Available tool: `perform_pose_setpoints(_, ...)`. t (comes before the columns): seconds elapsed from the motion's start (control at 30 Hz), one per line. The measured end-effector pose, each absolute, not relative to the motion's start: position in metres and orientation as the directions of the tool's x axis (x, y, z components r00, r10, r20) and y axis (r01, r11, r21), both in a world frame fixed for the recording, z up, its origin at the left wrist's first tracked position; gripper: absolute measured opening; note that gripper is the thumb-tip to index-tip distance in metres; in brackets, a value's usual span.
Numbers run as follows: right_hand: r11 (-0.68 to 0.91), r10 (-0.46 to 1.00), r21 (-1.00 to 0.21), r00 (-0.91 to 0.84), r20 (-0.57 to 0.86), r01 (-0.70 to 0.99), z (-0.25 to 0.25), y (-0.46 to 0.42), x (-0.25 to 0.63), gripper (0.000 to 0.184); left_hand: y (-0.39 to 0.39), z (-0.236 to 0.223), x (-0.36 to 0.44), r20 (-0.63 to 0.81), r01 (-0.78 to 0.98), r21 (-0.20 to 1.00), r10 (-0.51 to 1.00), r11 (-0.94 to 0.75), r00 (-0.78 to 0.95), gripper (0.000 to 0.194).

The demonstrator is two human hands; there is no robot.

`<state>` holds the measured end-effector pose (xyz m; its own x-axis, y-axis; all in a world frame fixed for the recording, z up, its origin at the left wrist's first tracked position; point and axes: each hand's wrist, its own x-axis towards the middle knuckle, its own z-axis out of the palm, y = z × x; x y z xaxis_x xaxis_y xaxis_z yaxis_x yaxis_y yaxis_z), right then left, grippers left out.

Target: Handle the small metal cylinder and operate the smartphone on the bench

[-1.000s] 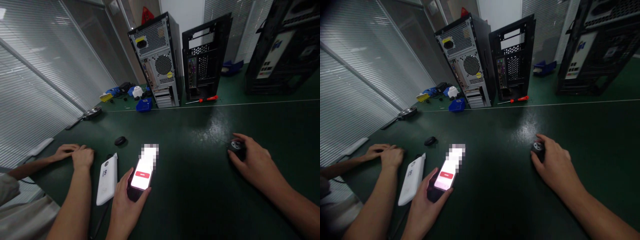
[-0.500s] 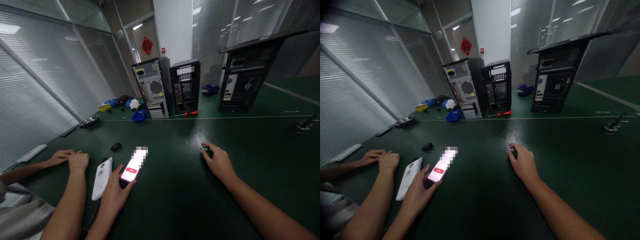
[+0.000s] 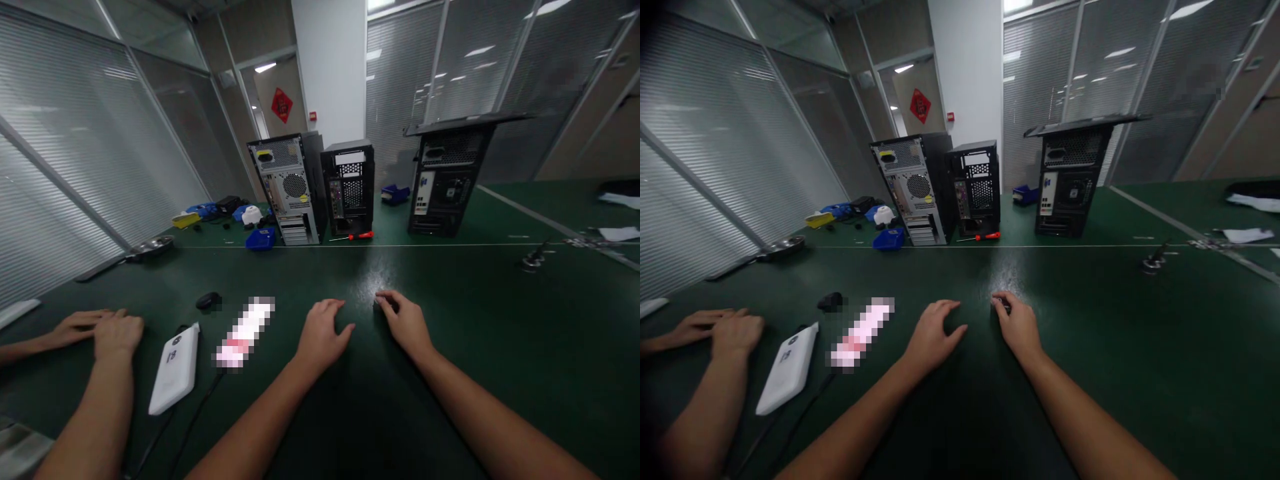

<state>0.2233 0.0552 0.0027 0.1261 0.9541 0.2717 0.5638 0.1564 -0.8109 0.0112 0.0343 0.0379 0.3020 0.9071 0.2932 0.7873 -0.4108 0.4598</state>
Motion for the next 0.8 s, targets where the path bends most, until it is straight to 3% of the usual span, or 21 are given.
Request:
perform_pose_setpoints(0.1, 0.179, 0.954, -0.830, 0.112, 0.278, 0.529, 0.005, 0.053, 0.224, 0.032, 0.059, 0.021, 0.047, 0.307, 0.770, 0.474, 0.899, -0.428, 0.311, 0.047)
perform_pose_setpoints(0.27, 0.224, 0.966, -0.910, 0.044, 0.255, 0.350, 0.008, 0.052, 0.221, 0.027, 0.071, 0.004, 0.062, 0.318, 0.736, 0.438, 0.854, -0.517, 0.411, 0.023)
perform_pose_setpoints(0.4, 0.184, 0.972, -0.943, 0.093, 0.217, 0.277, 0.006, 0.055, 0.220, 0.025, 0.072, 0.004, 0.060, 0.301, 0.701, 0.484, 0.852, -0.524, 0.429, 0.020)
perform_pose_setpoints(0.57, 0.184, 0.963, -0.939, 0.137, 0.231, 0.290, -0.001, 0.059, 0.222, 0.022, 0.073, 0.006, 0.061, 0.264, 0.661, 0.516, 0.835, -0.545, 0.482, 0.022)
perform_pose_setpoints(0.8, 0.225, 0.957, -0.931, 0.112, 0.266, 0.288, -0.002, 0.048, 0.223, 0.007, 0.070, -0.007, 0.052, 0.400, 0.604, 0.525, 0.801, -0.599, 0.446, 0.021)
